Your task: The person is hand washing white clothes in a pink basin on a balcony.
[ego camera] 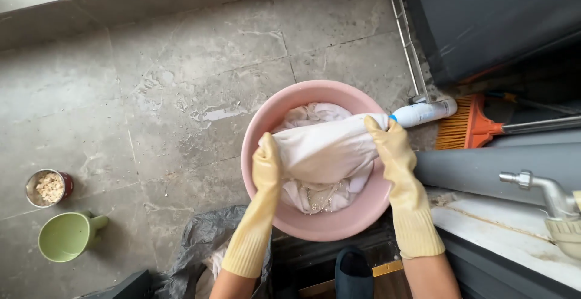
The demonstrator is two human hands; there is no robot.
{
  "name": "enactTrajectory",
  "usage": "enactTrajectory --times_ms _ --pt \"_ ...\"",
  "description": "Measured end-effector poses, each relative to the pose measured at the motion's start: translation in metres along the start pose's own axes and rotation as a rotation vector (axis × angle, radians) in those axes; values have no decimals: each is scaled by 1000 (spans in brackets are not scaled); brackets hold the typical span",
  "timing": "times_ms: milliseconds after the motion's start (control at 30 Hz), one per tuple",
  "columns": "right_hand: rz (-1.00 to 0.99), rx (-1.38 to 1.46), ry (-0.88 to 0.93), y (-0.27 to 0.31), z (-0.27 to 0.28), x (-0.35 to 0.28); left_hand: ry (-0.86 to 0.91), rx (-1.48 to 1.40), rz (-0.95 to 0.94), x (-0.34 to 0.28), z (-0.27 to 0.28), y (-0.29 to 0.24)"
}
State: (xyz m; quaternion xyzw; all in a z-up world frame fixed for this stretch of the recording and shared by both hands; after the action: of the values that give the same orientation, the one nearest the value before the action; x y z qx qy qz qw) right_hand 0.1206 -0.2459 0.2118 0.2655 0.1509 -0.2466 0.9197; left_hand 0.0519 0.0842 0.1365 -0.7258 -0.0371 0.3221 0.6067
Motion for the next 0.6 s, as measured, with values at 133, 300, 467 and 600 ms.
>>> enactTrajectory --times_ms 133,300,467,600 --pt "73 215 28 21 35 -29 48 447 86 -22 1 -57" --pt "247 355 225 43 20 -37 282 609 -67 -71 -31 -127" --pt "427 283 699 91 -9 -97 890 202 -519 -106 -96 -171" --pt "420 120 678 101 0 -115 1058 254 -118 -95 -111 -133"
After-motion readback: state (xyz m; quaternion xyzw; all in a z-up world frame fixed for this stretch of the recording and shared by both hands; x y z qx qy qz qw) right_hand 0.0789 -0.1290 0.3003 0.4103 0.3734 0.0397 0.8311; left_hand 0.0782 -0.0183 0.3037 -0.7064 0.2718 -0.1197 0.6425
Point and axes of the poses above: each hand's wrist, its own x-axis towards the middle knuckle, its own z-axis out of the back of the hand, y = z × x, the point moved 10 cm from there along x, towards the middle knuckle, and after that the axes turned 12 degrees about -x, right-handed, at the moved point
